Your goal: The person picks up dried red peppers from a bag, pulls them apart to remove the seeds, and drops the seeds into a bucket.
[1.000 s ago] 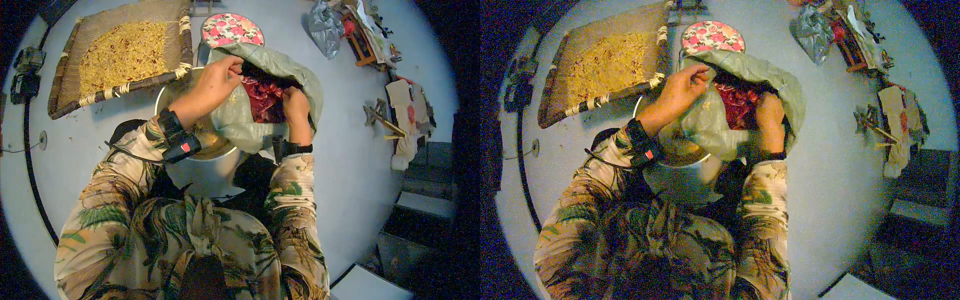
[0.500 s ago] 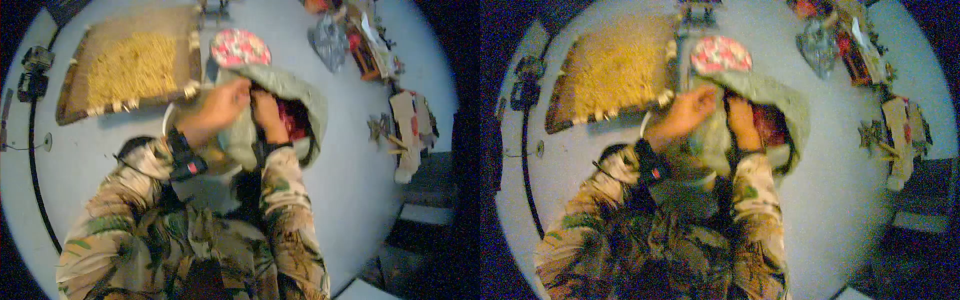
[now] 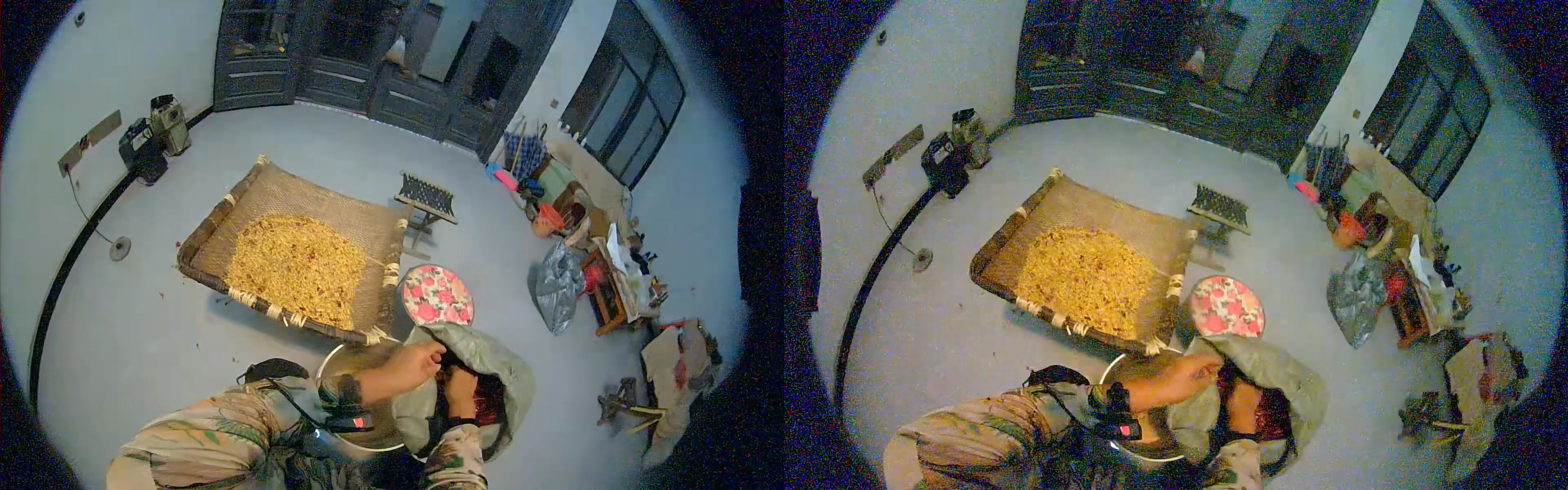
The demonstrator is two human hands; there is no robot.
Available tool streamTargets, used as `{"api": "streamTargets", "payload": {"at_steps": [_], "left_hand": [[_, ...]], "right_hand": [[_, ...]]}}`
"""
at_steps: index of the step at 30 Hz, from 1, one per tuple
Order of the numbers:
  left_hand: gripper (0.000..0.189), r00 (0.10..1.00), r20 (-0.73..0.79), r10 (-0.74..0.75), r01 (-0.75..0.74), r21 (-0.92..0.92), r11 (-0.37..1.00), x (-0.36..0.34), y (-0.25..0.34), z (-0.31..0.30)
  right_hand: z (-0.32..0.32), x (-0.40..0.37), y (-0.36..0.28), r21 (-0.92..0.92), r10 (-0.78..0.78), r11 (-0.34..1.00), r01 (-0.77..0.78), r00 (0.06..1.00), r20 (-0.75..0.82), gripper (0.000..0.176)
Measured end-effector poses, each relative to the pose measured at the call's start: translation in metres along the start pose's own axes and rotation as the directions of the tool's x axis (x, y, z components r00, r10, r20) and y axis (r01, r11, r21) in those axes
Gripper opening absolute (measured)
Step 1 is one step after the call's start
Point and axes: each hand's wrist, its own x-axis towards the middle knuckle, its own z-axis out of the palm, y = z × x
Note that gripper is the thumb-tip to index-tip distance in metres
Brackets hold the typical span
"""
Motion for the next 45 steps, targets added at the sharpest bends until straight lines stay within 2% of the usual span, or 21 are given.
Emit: {"api": "streamTargets", "payload": {"at_steps": [1, 3, 5, 9, 12, 18, 23, 24, 25, 26, 28, 29, 30, 31, 32, 33, 34, 35, 37, 41, 45], "left_hand": [[0.035, 1.000, -0.009, -0.001, 0.001, 0.002, 1.000, 0.004, -0.005, 0.003], [0.034, 0.997, -0.027, 0.076, -0.075, 0.040, 0.996, 0.007, -0.009, 0.004], [0.032, 0.996, -0.030, 0.090, -0.088, 0.058, 0.994, 0.005, -0.010, 0.007], [0.031, 0.997, -0.035, 0.062, -0.059, 0.072, 0.996, 0.007, -0.008, 0.008], [0.032, 0.999, -0.006, 0.053, -0.052, 0.073, 0.996, 0.008, -0.015, 0.017], [0.035, 0.997, 0.062, 0.038, -0.045, 0.119, 0.992, 0.005, -0.017, 0.020], [0.040, 0.999, 0.050, 0.014, -0.017, 0.054, 0.998, 0.003, -0.019, 0.022], [0.040, 0.999, 0.049, 0.000, -0.002, 0.040, 0.999, 0.003, -0.017, 0.022], [0.041, 0.998, 0.056, -0.020, 0.018, 0.023, 1.000, 0.002, -0.014, 0.022], [0.042, 0.995, 0.078, -0.063, 0.066, -0.032, 0.997, 0.002, -0.017, 0.025], [0.043, 0.990, 0.109, -0.094, 0.106, -0.115, 0.988, 0.006, -0.029, 0.031], [0.044, 0.990, 0.114, -0.085, 0.102, -0.147, 0.984, 0.005, -0.028, 0.032], [0.045, 0.988, 0.112, -0.109, 0.125, -0.146, 0.981, 0.002, -0.028, 0.034], [0.045, 0.987, 0.100, -0.129, 0.142, -0.140, 0.980, 0.003, -0.023, 0.030], [0.046, 0.988, 0.114, -0.104, 0.123, -0.171, 0.977, 0.007, -0.029, 0.031], [0.047, 0.988, 0.130, -0.089, 0.115, -0.206, 0.972, 0.005, -0.037, 0.033], [0.046, 0.992, 0.105, -0.066, 0.089, -0.238, 0.967, 0.003, -0.039, 0.035], [0.045, 0.996, 0.077, -0.036, 0.056, -0.270, 0.961, 0.006, -0.037, 0.035], [0.051, 0.986, 0.119, -0.115, 0.156, -0.428, 0.890, 0.007, -0.018, 0.026], [0.054, 0.986, 0.101, -0.134, 0.158, -0.296, 0.942, 0.011, 0.001, 0.021], [0.054, 0.991, 0.088, -0.100, 0.122, -0.307, 0.944, 0.009, 0.009, 0.021]], "right_hand": [[0.022, -0.001, 0.022, -0.035, -0.048, 0.998, 0.043, 0.985, -0.166, 0.027], [0.029, 0.004, 0.041, -0.051, -0.008, 0.999, -0.005, 0.971, -0.239, 0.019], [0.007, -0.004, 0.041, -0.035, 0.193, 0.980, -0.195, 0.980, -0.045, 0.017], [-0.021, -0.030, 0.040, 0.089, 0.090, 0.994, -0.066, 0.950, -0.299, 0.018], [-0.046, -0.043, 0.028, 0.180, 0.200, 0.970, -0.164, 0.958, -0.204, 0.017], [-0.067, -0.057, -0.004, 0.469, 0.192, 0.882, -0.034, 0.937, -0.293, 0.015], [-0.066, -0.053, -0.008, 0.509, 0.156, 0.861, 0.028, 0.936, -0.316, 0.014], [-0.066, -0.054, -0.008, 0.502, 0.146, 0.864, 0.035, 0.937, -0.317, 0.013], [-0.054, -0.052, -0.001, 0.661, 0.186, 0.750, 0.019, 0.953, -0.238, 0.010], [-0.050, -0.052, 0.002, 0.629, 0.190, 0.777, -0.003, 0.954, -0.230, 0.006], [-0.034, -0.047, 0.013, 0.654, 0.149, 0.752, 0.079, 0.946, -0.286, 0.005], [-0.045, -0.051, 0.006, 0.663, 0.180, 0.748, 0.005, 0.961, -0.211, 0.006], [-0.052, -0.054, -0.001, 0.632, 0.173, 0.774, 0.032, 0.950, -0.259, 0.009], [-0.071, -0.056, -0.014, 0.675, 0.228, 0.733, -0.084, 0.965, -0.128, 0.019], [-0.059, -0.054, -0.008, 0.717, 0.238, 0.694, -0.068, 0.961, -0.140, 0.018], [-0.058, -0.050, -0.007, 0.728, 0.264, 0.675, -0.122, 0.961, -0.084, 0.018], [-0.055, -0.049, -0.006, 0.755, 0.258, 0.649, -0.096, 0.961, -0.099, 0.020], [-0.049, -0.050, -0.004, 0.828, 0.239, 0.561, -0.012, 0.960, -0.148, 0.023], [-0.062, -0.050, -0.013, 0.800, 0.262, 0.593, -0.094, 0.962, -0.081, 0.024], [-0.071, -0.052, -0.019, 0.891, 0.253, 0.434, -0.131, 0.967, 0.019, 0.022], [-0.064, -0.052, -0.014, 0.873, 0.217, 0.483, -0.073, 0.975, -0.039, 0.019]]}}
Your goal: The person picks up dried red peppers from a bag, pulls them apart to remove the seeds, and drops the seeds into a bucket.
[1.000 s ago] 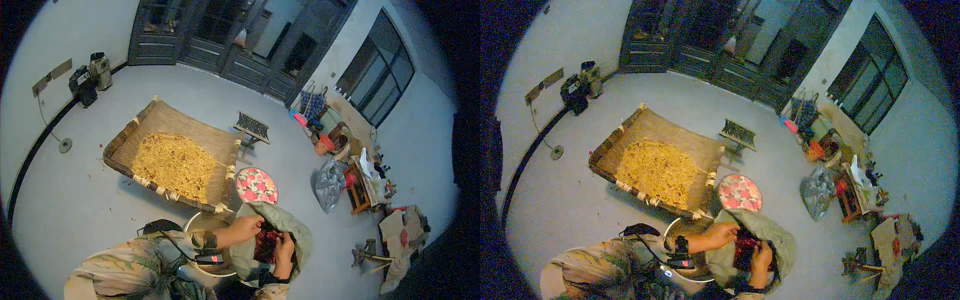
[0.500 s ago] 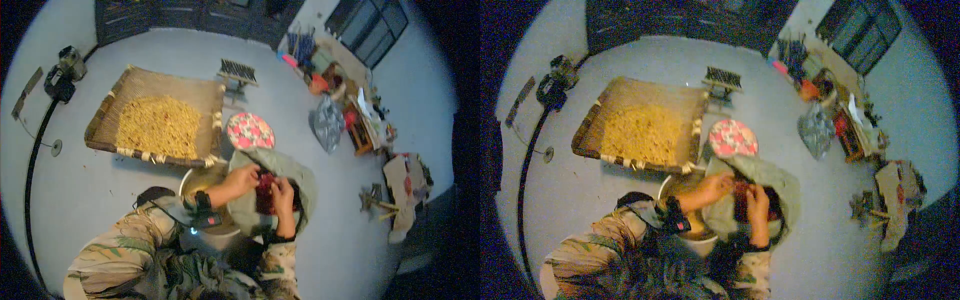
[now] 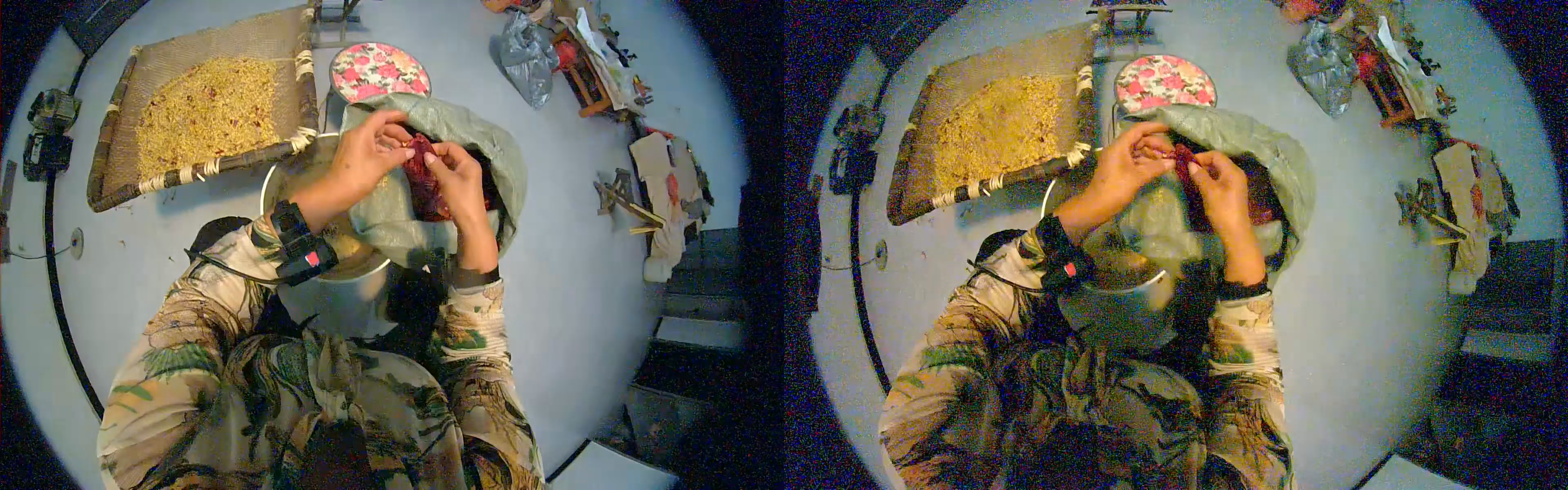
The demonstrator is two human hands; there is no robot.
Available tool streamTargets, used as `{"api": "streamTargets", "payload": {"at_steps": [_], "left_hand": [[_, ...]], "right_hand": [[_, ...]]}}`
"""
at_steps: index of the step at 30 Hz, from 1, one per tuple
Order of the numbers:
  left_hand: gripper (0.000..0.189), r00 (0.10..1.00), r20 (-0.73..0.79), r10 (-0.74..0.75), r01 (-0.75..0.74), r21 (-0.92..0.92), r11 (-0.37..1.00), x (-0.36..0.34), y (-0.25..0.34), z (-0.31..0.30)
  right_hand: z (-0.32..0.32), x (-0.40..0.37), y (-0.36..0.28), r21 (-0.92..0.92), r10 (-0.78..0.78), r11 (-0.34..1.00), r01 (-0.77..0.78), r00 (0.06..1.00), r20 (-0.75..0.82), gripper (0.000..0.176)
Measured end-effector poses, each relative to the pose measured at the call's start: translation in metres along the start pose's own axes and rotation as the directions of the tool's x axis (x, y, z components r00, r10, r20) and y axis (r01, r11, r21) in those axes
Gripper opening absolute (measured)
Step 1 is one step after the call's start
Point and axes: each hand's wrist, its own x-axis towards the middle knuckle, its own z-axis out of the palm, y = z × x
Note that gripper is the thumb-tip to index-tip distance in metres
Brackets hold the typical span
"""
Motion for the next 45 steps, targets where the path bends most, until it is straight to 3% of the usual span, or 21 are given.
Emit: {"api": "streamTargets", "payload": {"at_steps": [12, 15, 18, 19, 22, 23, 25, 26, 31, 33, 36, 40, 43, 45], "left_hand": [[0.052, 0.999, 0.024, 0.037, -0.039, 0.115, 0.993, -0.005, 0.006, 0.005], [0.051, 1.000, 0.021, -0.014, 0.011, 0.153, 0.988, -0.003, -0.005, 0.004], [0.048, 0.998, 0.054, 0.023, -0.037, 0.284, 0.958, -0.004, -0.013, 0.000], [0.047, 0.996, 0.071, 0.049, -0.071, 0.343, 0.936, -0.006, -0.012, -0.002], [0.047, 0.992, 0.122, -0.029, -0.040, 0.528, 0.848, -0.005, -0.012, -0.008], [0.046, 0.990, 0.125, 0.058, -0.121, 0.590, 0.798, -0.005, -0.015, -0.011], [0.045, 0.962, 0.150, 0.230, -0.267, 0.700, 0.663, -0.005, -0.019, -0.015], [0.045, 0.963, 0.127, 0.239, -0.258, 0.697, 0.669, -0.004, -0.018, -0.016], [0.050, 0.937, 0.084, 0.340, -0.286, 0.744, 0.603, 0.005, -0.017, -0.030], [0.056, 0.948, 0.057, 0.313, -0.237, 0.784, 0.574, 0.007, -0.016, -0.034], [0.066, 0.960, 0.015, 0.281, -0.179, 0.806, 0.565, 0.014, -0.019, -0.039], [0.076, 0.992, -0.059, 0.115, -0.030, 0.763, 0.646, 0.021, -0.033, -0.041], [0.081, 0.996, -0.087, 0.008, 0.061, 0.749, 0.660, 0.024, -0.041, -0.039], [0.081, 0.993, -0.099, -0.062, 0.115, 0.731, 0.672, 0.028, -0.041, -0.036]], "right_hand": [[-0.002, -0.006, -0.012, 0.146, 0.050, 0.988, -0.058, 0.997, 0.058, 0.012], [-0.006, -0.004, 0.003, 0.050, 0.037, 0.998, -0.041, 0.996, 0.081, 0.015], [-0.020, 0.003, 0.029, -0.230, 0.030, 0.973, -0.001, 0.992, 0.124, 0.019], [-0.025, 0.003, 0.033, -0.416, 0.065, 0.909, -0.022, 0.994, 0.089, 0.022], [-0.040, 0.003, 0.040, -0.674, 0.132, 0.728, -0.130, 0.990, -0.048, 0.024], [-0.043, 0.003, 0.041, -0.742, 0.143, 0.649, -0.167, 0.985, -0.097, 0.025], [-0.047, 0.007, 0.045, -0.759, 0.150, 0.609, -0.230, 0.973, -0.174, 0.026], [-0.050, 0.010, 0.046, -0.765, 0.151, 0.588, -0.261, 0.965, -0.213, 0.027], [-0.036, 0.024, 0.058, -0.740, 0.155, 0.650, -0.175, 0.983, -0.096, 0.029], [-0.024, 0.030, 0.068, -0.709, 0.073, 0.704, -0.045, 0.997, 0.009, 0.030], [-0.006, 0.048, 0.066, -0.724, 0.109, 0.690, 0.005, 0.988, 0.111, 0.030], [0.004, 0.078, 0.076, -0.777, 0.067, 0.629, -0.023, 0.997, 0.024, 0.035], [-0.001, 0.107, 0.072, -0.764, 0.171, 0.626, -0.156, 0.983, -0.061, 0.043], [-0.009, 0.121, 0.071, -0.701, 0.046, 0.706, -0.103, 0.994, -0.100, 0.048]]}}
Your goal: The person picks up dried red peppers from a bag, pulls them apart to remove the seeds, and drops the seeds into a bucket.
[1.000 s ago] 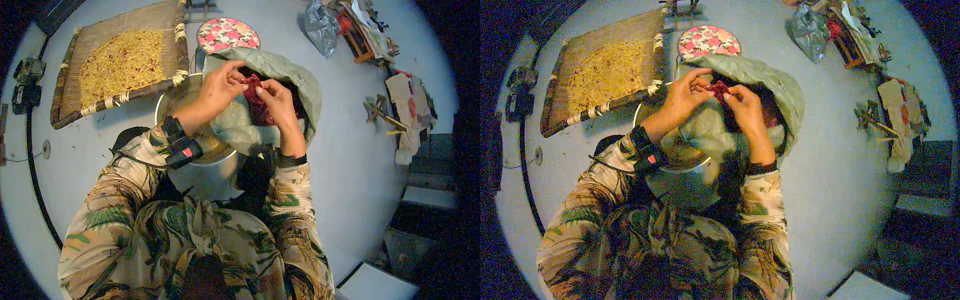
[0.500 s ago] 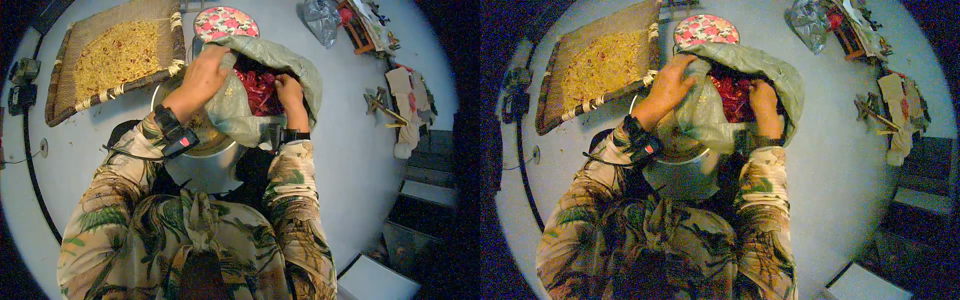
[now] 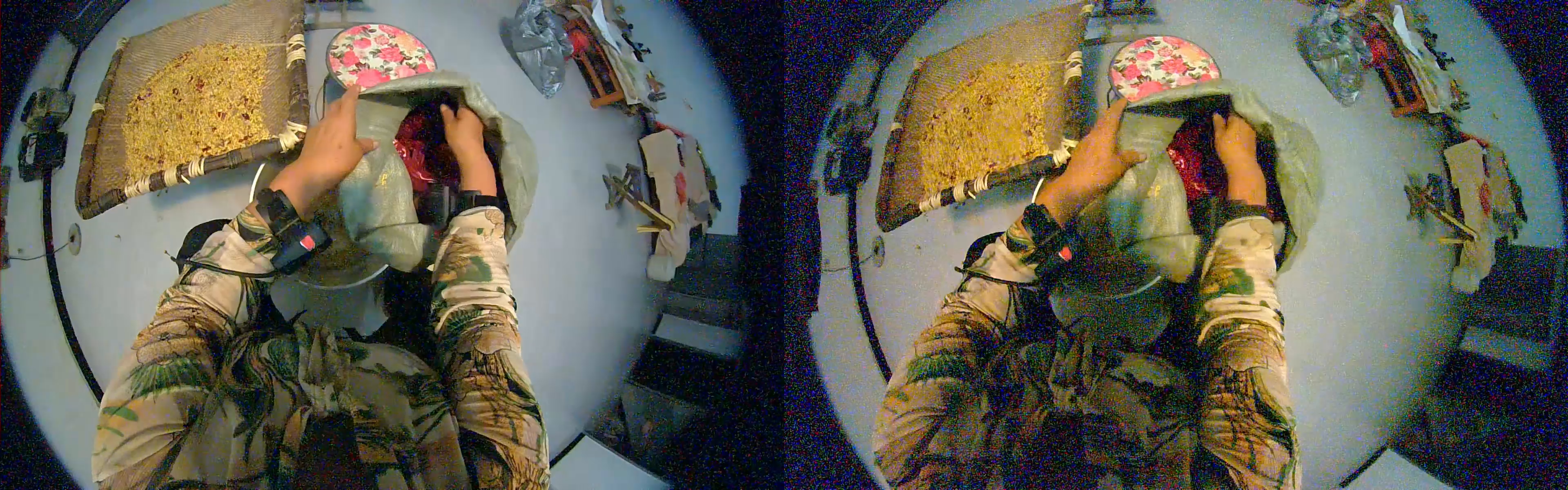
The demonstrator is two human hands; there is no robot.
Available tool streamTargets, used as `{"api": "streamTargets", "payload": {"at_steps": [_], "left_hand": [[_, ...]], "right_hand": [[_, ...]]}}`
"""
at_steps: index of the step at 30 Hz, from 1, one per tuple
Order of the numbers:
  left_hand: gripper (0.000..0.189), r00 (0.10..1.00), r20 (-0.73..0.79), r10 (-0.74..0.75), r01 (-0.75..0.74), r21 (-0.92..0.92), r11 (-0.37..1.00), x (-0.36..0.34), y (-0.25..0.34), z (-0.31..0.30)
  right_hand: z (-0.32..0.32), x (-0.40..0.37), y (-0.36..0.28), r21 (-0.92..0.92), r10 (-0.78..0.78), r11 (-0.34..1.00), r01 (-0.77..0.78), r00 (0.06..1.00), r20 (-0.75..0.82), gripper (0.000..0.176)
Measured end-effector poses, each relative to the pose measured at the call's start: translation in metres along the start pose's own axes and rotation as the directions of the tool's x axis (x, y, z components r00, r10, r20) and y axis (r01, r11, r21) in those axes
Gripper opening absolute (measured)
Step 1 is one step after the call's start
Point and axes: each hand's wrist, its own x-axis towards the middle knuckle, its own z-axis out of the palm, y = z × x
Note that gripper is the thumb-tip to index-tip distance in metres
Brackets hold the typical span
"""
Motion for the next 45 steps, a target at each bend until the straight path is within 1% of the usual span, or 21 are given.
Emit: {"api": "streamTargets", "payload": {"at_steps": [2, 5, 8, 11, 14, 16, 17, 19, 20, 23, 26, 29, 32, 33, 35, 38, 39, 40, 42, 43, 45], "left_hand": [[0.080, 0.997, 0.067, -0.045, 0.047, -0.017, 0.999, 0.004, 0.003, 0.000], [0.073, 0.997, 0.027, -0.072, 0.073, -0.051, 0.996, 0.013, 0.004, 0.004], [0.062, 0.995, -0.069, -0.071, 0.040, -0.380, 0.924, 0.024, 0.003, 0.006], [0.055, 0.985, -0.138, -0.103, 0.035, -0.424, 0.905, 0.030, 0.004, 0.006], [0.057, 0.985, -0.139, -0.101, 0.032, -0.430, 0.902, 0.034, 0.008, 0.002], [0.058, 0.986, -0.092, -0.137, 0.055, -0.598, 0.800, 0.039, 0.004, 0.010], [0.058, 0.986, -0.067, -0.151, 0.067, -0.673, 0.737, 0.040, 0.004, 0.011], [0.059, 0.989, -0.105, -0.101, 0.021, -0.581, 0.814, 0.038, 0.007, 0.005], [0.059, 0.990, -0.123, -0.073, -0.004, -0.533, 0.846, 0.037, 0.009, 0.001], [0.060, 0.994, -0.021, -0.104, 0.073, -0.577, 0.814, 0.039, 0.004, 0.001], [0.060, 0.998, -0.024, -0.058, 0.034, -0.573, 0.819, 0.042, -0.002, 0.005], [0.058, 0.999, -0.033, -0.035, 0.005, -0.639, 0.769, 0.045, -0.005, 0.012], [0.058, 0.998, 0.010, -0.060, 0.051, -0.671, 0.740, 0.046, 0.001, 0.008], [0.058, 0.998, 0.020, -0.062, 0.059, -0.679, 0.732, 0.047, 0.002, 0.006], [0.059, 0.999, 0.014, -0.038, 0.037, -0.697, 0.716, 0.047, 0.001, 0.006], [0.060, 0.995, -0.079, 0.054, -0.094, -0.692, 0.716, 0.049, -0.001, 0.009], [0.059, 0.999, -0.048, 0.024, -0.051, -0.706, 0.706, 0.050, -0.001, 0.009], [0.059, 1.000, -0.019, -0.005, -0.010, -0.718, 0.696, 0.050, -0.001, 0.008], [0.058, 0.999, -0.014, -0.030, 0.012, -0.697, 0.717, 0.051, -0.002, 0.007], [0.058, 0.999, -0.037, -0.024, -0.007, -0.662, 0.749, 0.052, -0.003, 0.008], [0.056, 0.994, -0.104, -0.016, -0.048, -0.587, 0.808, 0.051, -0.002, 0.006]], "right_hand": [[0.004, 0.011, 0.003, 0.086, -0.115, 0.987, 0.134, 0.974, -0.197, 0.047], [0.001, 0.020, 0.004, 0.205, -0.104, 0.969, 0.135, 0.982, -0.158, 0.043], [-0.014, 0.014, -0.006, 0.272, 0.041, 0.961, -0.055, 0.997, 0.059, 0.042], [0.015, 0.019, 0.007, 0.138, -0.036, 0.990, 0.026, 0.997, 0.067, 0.044], [0.038, 0.017, 0.009, 0.056, -0.134, 0.991, 0.125, 0.968, 0.212, 0.053], [0.058, 0.019, 0.011, -0.020, -0.206, 0.976, 0.219, 0.943, 0.262, 0.059], [0.054, 0.016, -0.001, -0.089, -0.183, 0.972, 0.219, 0.936, 0.301, 0.062], [0.050, 0.014, -0.022, -0.227, -0.132, 0.947, 0.228, 0.919, 0.372, 0.067], [0.054, 0.019, -0.024, -0.234, -0.125, 0.942, 0.239, 0.901, 0.416, 0.072], [0.062, 0.020, -0.030, -0.182, -0.156, 0.954, 0.238, 0.915, 0.373, 0.072], [0.068, 0.028, -0.034, -0.322, 0.032, 0.935, 0.149, 0.869, 0.494, 0.069], [0.077, 0.045, -0.035, -0.369, 0.058, 0.899, 0.236, 0.771, 0.634, 0.066], [0.113, 0.055, -0.015, -0.347, -0.048, 0.887, 0.305, 0.807, 0.588, 0.051], [0.117, 0.058, -0.011, -0.354, -0.043, 0.879, 0.318, 0.793, 0.607, 0.046], [0.108, 0.055, -0.019, -0.369, -0.030, 0.862, 0.348, 0.762, 0.647, 0.036], [0.080, 0.039, -0.017, -0.302, -0.098, 0.886, 0.351, 0.780, 0.618, 0.026], [0.068, 0.033, -0.015, -0.284, -0.116, 0.893, 0.350, 0.788, 0.605, 0.023], [0.047, 0.028, -0.025, -0.286, -0.073, 0.899, 0.331, 0.758, 0.648, 0.019], [0.036, 0.011, -0.005, -0.332, -0.138, 0.860, 0.388, 0.801, 0.582, 0.019], [0.029, 0.005, 0.006, -0.356, -0.172, 0.837, 0.415, 0.818, 0.549, 0.019], [0.011, 0.002, 0.025, -0.400, -0.105, 0.822, 0.405, 0.799, 0.592, 0.020]]}}
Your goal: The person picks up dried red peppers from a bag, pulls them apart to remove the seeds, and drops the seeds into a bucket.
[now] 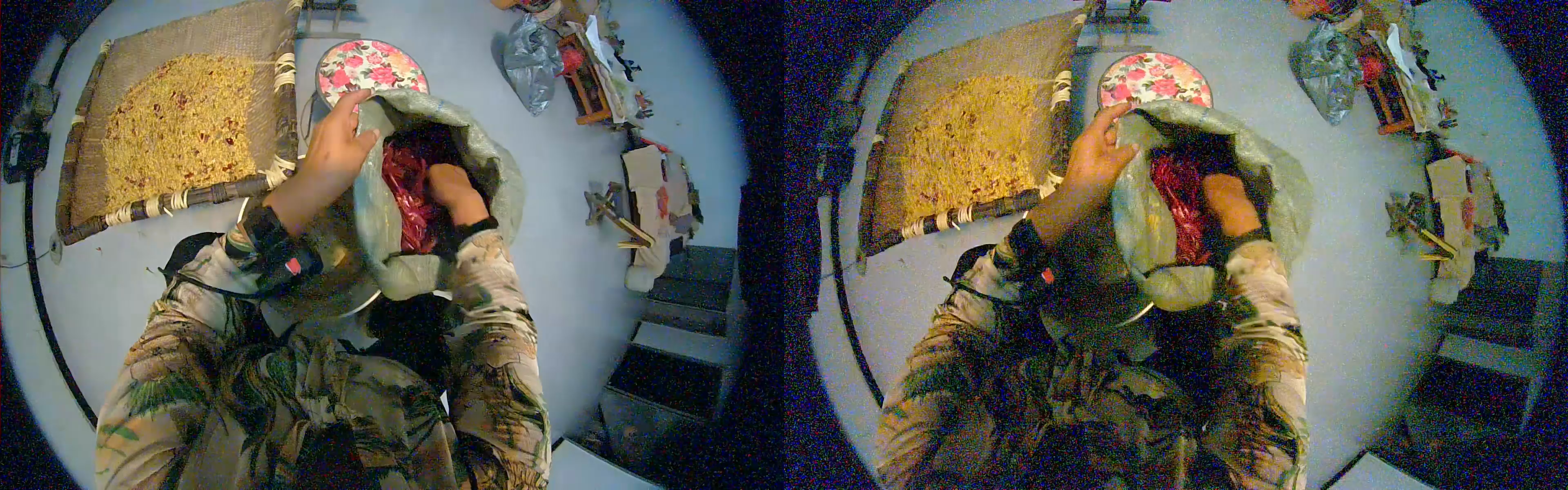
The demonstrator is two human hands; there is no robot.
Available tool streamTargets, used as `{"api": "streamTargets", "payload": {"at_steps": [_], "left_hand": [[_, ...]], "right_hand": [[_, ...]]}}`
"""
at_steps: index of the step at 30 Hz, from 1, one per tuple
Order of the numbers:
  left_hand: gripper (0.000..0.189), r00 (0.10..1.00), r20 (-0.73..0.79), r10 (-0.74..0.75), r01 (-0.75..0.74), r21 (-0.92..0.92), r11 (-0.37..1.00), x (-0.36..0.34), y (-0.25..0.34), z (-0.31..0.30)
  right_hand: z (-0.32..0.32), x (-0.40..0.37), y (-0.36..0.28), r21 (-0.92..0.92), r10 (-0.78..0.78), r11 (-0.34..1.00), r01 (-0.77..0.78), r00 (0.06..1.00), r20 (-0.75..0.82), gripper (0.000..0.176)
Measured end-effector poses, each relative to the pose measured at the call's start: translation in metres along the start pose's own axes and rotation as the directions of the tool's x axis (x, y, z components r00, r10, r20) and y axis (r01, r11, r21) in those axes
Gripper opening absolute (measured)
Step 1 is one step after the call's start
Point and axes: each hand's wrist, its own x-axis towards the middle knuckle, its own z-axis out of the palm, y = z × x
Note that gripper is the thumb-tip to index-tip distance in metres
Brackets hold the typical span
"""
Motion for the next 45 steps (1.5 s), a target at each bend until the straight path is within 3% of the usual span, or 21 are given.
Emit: {"api": "streamTargets", "payload": {"at_steps": [1, 4, 5, 7, 9, 11, 14, 16, 18, 21, 24, 25, 28, 31, 34, 40, 43, 45], "left_hand": [[0.053, 0.999, -0.033, 0.027, -0.026, 0.046, 0.999, -0.002, 0.004, 0.000], [0.052, 0.989, -0.068, 0.128, -0.119, 0.130, 0.984, 0.000, -0.004, 0.003], [0.053, 0.984, -0.068, 0.166, -0.154, 0.149, 0.977, 0.000, -0.004, 0.004], [0.055, 0.995, -0.012, 0.100, -0.094, 0.239, 0.967, -0.002, 0.002, 0.000], [0.057, 0.997, 0.024, 0.067, -0.071, 0.329, 0.942, -0.006, 0.014, -0.005], [0.059, 0.997, 0.041, 0.068, -0.079, 0.415, 0.907, -0.012, 0.029, -0.009], [0.061, 0.963, 0.024, 0.269, -0.244, 0.503, 0.829, -0.014, 0.035, -0.011], [0.059, 0.900, 0.037, 0.435, -0.387, 0.530, 0.755, -0.018, 0.045, -0.009], [0.059, 0.795, 0.090, 0.600, -0.553, 0.514, 0.656, -0.017, 0.051, -0.009], [0.059, 0.879, 0.189, 0.437, -0.470, 0.199, 0.860, -0.028, 0.051, 0.003], [0.069, 0.941, 0.263, 0.215, -0.241, 0.073, 0.968, -0.034, 0.052, 0.010], [0.068, 0.940, 0.263, 0.216, -0.235, 0.045, 0.971, -0.033, 0.048, 0.013], [0.068, 0.939, 0.315, 0.138, -0.137, -0.024, 0.990, -0.034, 0.043, 0.017], [0.062, 0.949, 0.271, 0.163, -0.161, -0.028, 0.987, -0.036, 0.044, 0.020], [0.059, 0.944, 0.236, 0.232, -0.233, -0.025, 0.972, -0.035, 0.042, 0.020], [0.055, 0.950, 0.176, 0.258, -0.261, -0.008, 0.965, -0.036, 0.046, 0.017], [0.060, 0.955, 0.214, 0.207, -0.214, 0.008, 0.977, -0.035, 0.047, 0.014], [0.056, 0.949, 0.187, 0.255, -0.256, -0.017, 0.967, -0.035, 0.047, 0.014]], "right_hand": [[0.001, -0.009, 0.009, -0.017, 0.018, 1.000, -0.017, 0.999, 0.038, 0.020], [0.004, -0.039, 0.028, 0.261, 0.104, 0.963, -0.061, 0.982, -0.155, 0.024], [-0.022, -0.057, 0.015, 0.352, 0.089, 0.936, -0.029, 0.984, -0.156, 0.028], [-0.029, -0.071, 0.006, 0.639, 0.126, 0.766, 0.070, 0.958, -0.256, 0.030], [-0.030, -0.077, -0.005, 0.861, 0.167, 0.457, 0.224, 0.929, -0.331, 0.031], [-0.031, -0.081, -0.017, 0.876, 0.218, 0.386, 0.290, 0.894, -0.392, 0.031], [-0.034, -0.090, -0.039, 0.924, 0.326, 0.177, 0.340, 0.865, -0.381, 0.033], [-0.032, -0.092, -0.051, 0.922, 0.371, 0.127, 0.365, 0.844, -0.386, 0.033], [-0.031, -0.095, -0.062, 0.916, 0.375, 0.112, 0.386, 0.837, -0.399, 0.033], [-0.033, -0.096, -0.068, 0.895, 0.346, 0.187, 0.405, 0.826, -0.446, 0.034], [-0.041, -0.101, -0.077, 0.876, 0.319, 0.235, 0.421, 0.818, -0.479, 0.035], [-0.042, -0.102, -0.080, 0.872, 0.315, 0.237, 0.429, 0.815, -0.486, 0.035], [-0.039, -0.099, -0.084, 0.790, 0.257, 0.422, 0.446, 0.776, -0.575, 0.033], [-0.043, -0.101, -0.089, 0.746, 0.258, 0.527, 0.406, 0.760, -0.596, 0.033], [-0.044, -0.100, -0.092, 0.729, 0.251, 0.541, 0.420, 0.746, -0.616, 0.032], [-0.044, -0.099, -0.097, 0.779, 0.259, 0.450, 0.436, 0.772, -0.581, 0.040], [-0.052, -0.104, -0.098, 0.864, 0.258, 0.252, 0.436, 0.830, -0.495, 0.041], [-0.062, -0.111, -0.100, 0.883, 0.262, 0.197, 0.426, 0.845, -0.466, 0.040]]}}
